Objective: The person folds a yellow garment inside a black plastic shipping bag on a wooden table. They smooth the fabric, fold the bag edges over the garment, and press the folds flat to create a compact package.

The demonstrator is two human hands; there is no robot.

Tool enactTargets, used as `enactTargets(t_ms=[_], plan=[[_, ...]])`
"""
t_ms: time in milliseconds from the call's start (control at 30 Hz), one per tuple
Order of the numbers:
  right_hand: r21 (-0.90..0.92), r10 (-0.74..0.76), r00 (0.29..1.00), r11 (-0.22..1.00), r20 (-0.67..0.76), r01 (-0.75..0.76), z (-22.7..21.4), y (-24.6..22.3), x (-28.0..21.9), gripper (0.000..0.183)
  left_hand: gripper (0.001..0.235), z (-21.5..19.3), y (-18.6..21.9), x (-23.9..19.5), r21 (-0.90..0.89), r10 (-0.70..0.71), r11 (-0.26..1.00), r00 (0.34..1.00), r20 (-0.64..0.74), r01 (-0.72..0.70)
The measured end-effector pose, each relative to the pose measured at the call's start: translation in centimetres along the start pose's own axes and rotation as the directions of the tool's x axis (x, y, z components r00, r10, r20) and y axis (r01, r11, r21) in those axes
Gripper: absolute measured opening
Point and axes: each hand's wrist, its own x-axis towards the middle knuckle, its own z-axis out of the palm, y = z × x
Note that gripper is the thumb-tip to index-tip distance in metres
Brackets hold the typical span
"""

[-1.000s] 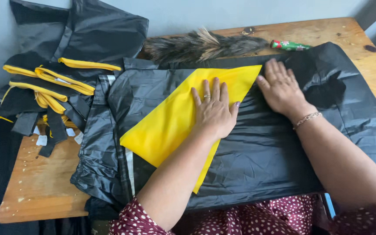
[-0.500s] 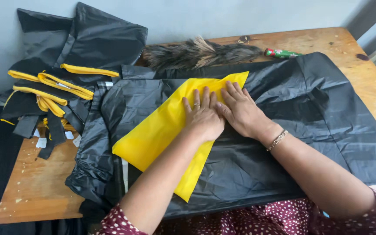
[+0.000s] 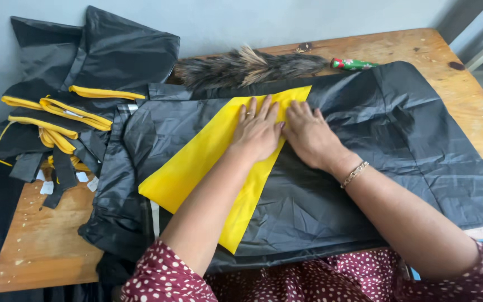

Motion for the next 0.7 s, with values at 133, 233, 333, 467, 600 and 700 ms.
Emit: enactTargets(t_ms=[133, 233, 333, 467, 600, 700], plan=[[-0.254, -0.179, 0.965, 0.959, -0.190, 0.128, 4.2, 7.8, 0.5, 0.068, 0.067, -0.1, 0.0, -1.6, -0.021, -0.006, 1.000, 1.000, -0.015, 0.006], [-0.696, -0.461, 0.676, 0.710, -0.575, -0.108, 4.9, 13.0, 1.7, 0.066, 0.066, -0.2, 0.2, -2.3, 0.001, 0.002, 1.000, 0.999, -0.050, -0.002], [-0.243, 0.363, 0.927, 0.895, -0.091, -0.374, 1.8, 10.2, 0.8, 0.091, 0.065, -0.2, 0.1, -2.5, -0.032, 0.013, 0.999, 0.996, -0.091, -0.016], [-0.463, -0.260, 0.843, 0.886, -0.470, 0.016, 1.5, 1.6, -1.2, 0.073, 0.064, 1.6, -1.2, -1.0, -0.056, 0.034, 0.998, 0.990, -0.136, -0.042], [-0.147, -0.054, 0.998, 0.988, 0.012, 0.056, 2.1, -3.8, -3.9, 0.082, 0.064, 2.4, -1.9, -0.8, 0.023, 0.072, 0.997, 0.985, -0.157, -0.069], [-0.484, -0.263, 0.931, 0.867, -0.252, 0.114, 3.5, 2.3, -3.2, 0.087, 0.065, 3.2, -2.1, -0.3, -0.002, 0.068, 0.998, 0.979, -0.192, -0.069]])
